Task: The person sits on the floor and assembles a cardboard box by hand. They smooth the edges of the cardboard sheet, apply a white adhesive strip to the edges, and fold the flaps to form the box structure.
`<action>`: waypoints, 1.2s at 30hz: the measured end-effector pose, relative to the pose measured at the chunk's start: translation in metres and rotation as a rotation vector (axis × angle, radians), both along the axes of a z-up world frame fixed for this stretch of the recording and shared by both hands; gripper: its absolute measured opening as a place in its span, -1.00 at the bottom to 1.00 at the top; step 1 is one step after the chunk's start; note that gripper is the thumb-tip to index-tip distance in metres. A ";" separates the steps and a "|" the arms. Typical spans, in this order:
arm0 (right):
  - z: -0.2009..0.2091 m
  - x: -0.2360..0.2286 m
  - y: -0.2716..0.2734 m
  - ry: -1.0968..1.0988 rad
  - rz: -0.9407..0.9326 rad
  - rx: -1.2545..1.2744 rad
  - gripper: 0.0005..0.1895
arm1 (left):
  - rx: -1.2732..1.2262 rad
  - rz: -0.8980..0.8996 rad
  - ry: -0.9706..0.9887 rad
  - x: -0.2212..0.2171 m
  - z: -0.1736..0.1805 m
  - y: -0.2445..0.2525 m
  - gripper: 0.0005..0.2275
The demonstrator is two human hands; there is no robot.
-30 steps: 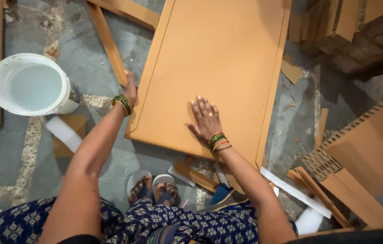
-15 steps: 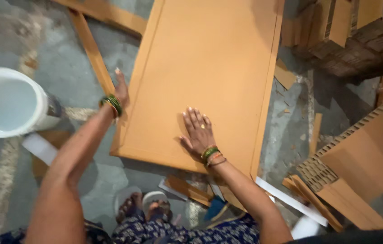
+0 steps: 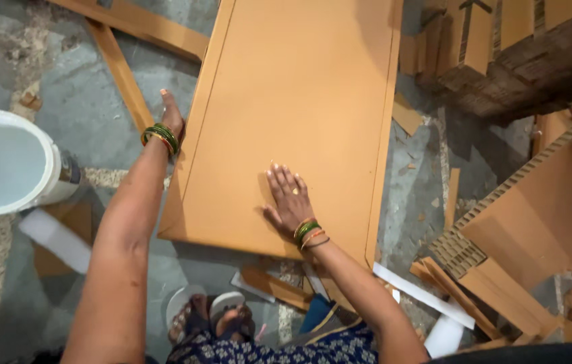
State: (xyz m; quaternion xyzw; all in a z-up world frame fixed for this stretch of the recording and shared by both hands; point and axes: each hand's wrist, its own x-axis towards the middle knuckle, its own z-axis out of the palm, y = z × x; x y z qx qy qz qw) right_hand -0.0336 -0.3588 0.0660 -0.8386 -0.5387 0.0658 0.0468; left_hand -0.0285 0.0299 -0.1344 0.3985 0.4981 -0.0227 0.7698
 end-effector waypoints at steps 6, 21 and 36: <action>-0.012 0.006 -0.002 0.021 -0.010 -0.023 -0.05 | 0.284 -0.176 0.050 0.013 -0.021 0.009 0.09; -0.021 0.004 -0.004 -0.076 0.010 -0.004 -0.08 | 0.243 -0.010 -0.033 0.032 0.058 0.011 0.06; 0.007 0.003 0.004 0.024 -0.016 -0.054 -0.08 | 0.646 -0.337 0.292 0.055 0.100 0.006 0.08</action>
